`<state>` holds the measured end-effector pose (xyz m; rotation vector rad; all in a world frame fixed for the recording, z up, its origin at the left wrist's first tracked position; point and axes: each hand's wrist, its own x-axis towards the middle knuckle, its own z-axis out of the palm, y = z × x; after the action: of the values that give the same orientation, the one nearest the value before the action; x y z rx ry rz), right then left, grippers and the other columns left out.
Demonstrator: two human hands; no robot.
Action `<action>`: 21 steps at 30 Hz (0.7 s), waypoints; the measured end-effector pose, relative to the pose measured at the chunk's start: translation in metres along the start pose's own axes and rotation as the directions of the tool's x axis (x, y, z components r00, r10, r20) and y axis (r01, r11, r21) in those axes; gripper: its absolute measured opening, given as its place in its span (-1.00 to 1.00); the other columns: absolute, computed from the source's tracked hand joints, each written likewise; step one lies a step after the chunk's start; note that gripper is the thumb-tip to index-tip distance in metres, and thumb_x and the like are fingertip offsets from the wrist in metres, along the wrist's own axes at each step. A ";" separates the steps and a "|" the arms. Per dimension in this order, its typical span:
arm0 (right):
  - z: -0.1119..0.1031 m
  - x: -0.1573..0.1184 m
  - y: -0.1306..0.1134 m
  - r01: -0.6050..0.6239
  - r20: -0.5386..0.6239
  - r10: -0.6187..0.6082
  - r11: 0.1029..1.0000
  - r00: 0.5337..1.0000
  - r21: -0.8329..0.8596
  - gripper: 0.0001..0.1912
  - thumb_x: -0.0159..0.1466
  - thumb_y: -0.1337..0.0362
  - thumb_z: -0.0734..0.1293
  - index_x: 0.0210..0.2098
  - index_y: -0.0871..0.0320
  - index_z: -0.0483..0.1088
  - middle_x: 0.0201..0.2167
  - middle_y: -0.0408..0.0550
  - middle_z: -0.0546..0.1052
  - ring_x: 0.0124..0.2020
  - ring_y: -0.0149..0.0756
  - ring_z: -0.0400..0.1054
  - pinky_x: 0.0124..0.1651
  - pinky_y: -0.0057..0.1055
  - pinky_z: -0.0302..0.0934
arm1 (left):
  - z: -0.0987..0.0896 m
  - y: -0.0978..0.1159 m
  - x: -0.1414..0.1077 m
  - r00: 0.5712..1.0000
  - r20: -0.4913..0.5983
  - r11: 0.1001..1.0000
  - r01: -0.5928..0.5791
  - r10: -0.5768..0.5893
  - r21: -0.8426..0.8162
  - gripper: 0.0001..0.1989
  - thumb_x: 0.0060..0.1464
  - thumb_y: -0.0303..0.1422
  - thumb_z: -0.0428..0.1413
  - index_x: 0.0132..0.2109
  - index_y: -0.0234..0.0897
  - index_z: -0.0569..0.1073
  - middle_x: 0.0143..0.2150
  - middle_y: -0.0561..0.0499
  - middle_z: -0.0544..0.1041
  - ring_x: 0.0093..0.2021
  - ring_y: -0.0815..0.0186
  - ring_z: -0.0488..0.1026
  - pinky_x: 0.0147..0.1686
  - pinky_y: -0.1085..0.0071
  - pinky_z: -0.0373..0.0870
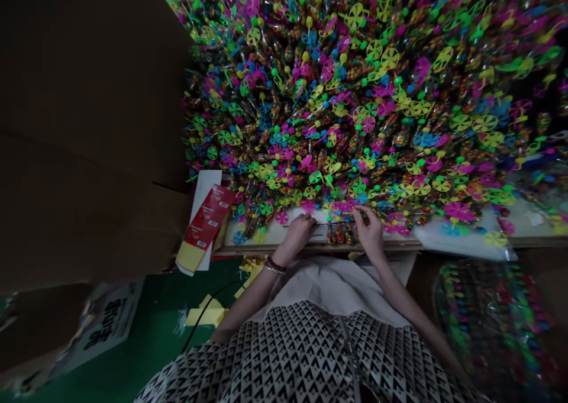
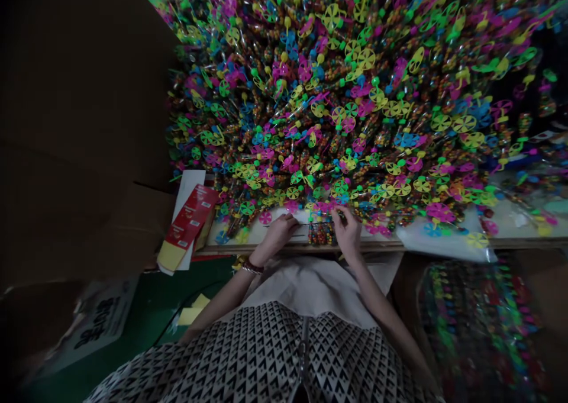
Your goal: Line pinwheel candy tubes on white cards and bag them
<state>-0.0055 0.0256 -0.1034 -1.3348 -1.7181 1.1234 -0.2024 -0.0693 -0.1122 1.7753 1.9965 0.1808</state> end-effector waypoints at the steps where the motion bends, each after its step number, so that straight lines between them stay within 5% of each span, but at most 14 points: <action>1: -0.001 -0.008 0.002 0.077 0.006 -0.077 0.993 0.997 -0.086 -0.60 0.29 -0.03 0.22 -0.13 0.16 0.44 -0.28 0.03 0.55 -0.21 -0.19 0.46 -0.11 -0.25 0.35 | 0.001 0.001 -0.002 1.000 -0.007 1.000 0.028 -0.028 -0.005 -0.76 0.26 -0.31 -0.01 -0.17 -0.29 0.52 -0.18 -0.12 0.50 -0.12 0.24 0.42 -0.17 0.40 0.31; 5: -0.011 -0.022 0.001 0.254 0.216 -0.196 0.924 0.956 -0.285 -0.59 0.33 0.04 0.19 0.03 0.10 0.42 -0.08 0.06 0.53 -0.06 -0.16 0.41 0.05 -0.22 0.26 | 0.008 0.016 -0.001 0.996 -0.009 0.996 0.085 -0.086 -0.035 -0.72 0.28 -0.28 -0.05 -0.20 -0.29 0.52 -0.22 -0.10 0.49 -0.22 0.27 0.44 -0.25 0.42 0.30; 8: -0.016 -0.024 0.001 0.186 0.282 -0.106 0.943 0.953 -0.275 -0.58 0.33 0.05 0.17 0.05 0.09 0.42 -0.18 0.02 0.56 -0.24 -0.23 0.45 -0.07 -0.27 0.30 | 0.012 0.031 0.002 0.995 -0.006 0.994 0.094 -0.095 -0.049 -0.74 0.28 -0.30 -0.05 -0.19 -0.29 0.51 -0.21 -0.10 0.49 -0.21 0.27 0.43 -0.24 0.42 0.29; 12: -0.013 -0.023 0.006 -0.147 0.244 0.145 0.989 0.959 -0.010 -0.51 0.32 -0.05 0.12 0.00 0.14 0.42 -0.56 -0.14 0.45 -0.62 -0.40 0.26 -0.52 -0.45 0.18 | 0.016 0.035 0.003 0.996 -0.038 0.996 0.079 -0.081 -0.044 -0.75 0.29 -0.30 -0.05 -0.18 -0.28 0.49 -0.19 -0.10 0.48 -0.15 0.25 0.42 -0.23 0.42 0.28; 16: -0.014 -0.022 -0.004 -0.403 0.319 0.310 0.868 0.896 0.289 -0.49 0.22 -0.12 0.23 -0.03 0.11 0.38 -0.57 -0.22 0.39 -0.71 -0.50 0.12 -0.70 -0.52 -0.11 | 0.019 0.030 0.003 0.998 -0.039 0.998 0.056 -0.057 -0.038 -0.76 0.29 -0.31 -0.06 -0.19 -0.27 0.48 -0.20 -0.08 0.48 -0.14 0.26 0.40 -0.20 0.42 0.28; 19: -0.029 -0.015 -0.017 -0.412 0.338 0.281 0.806 0.898 0.425 -0.52 0.15 -0.05 0.36 -0.05 0.08 0.38 -0.47 -0.18 0.46 -0.57 -0.45 0.28 -0.62 -0.54 0.03 | 0.018 0.029 0.003 0.998 -0.059 0.999 0.033 -0.034 -0.015 -0.76 0.29 -0.32 -0.06 -0.22 -0.28 0.48 -0.21 -0.09 0.49 -0.13 0.24 0.39 -0.17 0.40 0.29; 21: -0.049 -0.007 -0.016 -0.344 0.219 0.267 0.781 0.939 0.521 -0.54 0.10 0.00 0.42 -0.08 0.08 0.40 -0.43 -0.17 0.48 -0.48 -0.42 0.34 -0.54 -0.52 0.14 | 0.017 0.029 0.003 0.997 -0.081 1.000 -0.004 0.005 0.007 -0.78 0.28 -0.33 -0.05 -0.20 -0.28 0.48 -0.20 -0.08 0.49 -0.11 0.22 0.38 -0.12 0.37 0.28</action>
<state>0.0338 0.0278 -0.0691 -1.1973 -1.1282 1.7731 -0.1690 -0.0650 -0.1163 1.8039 2.0516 0.2517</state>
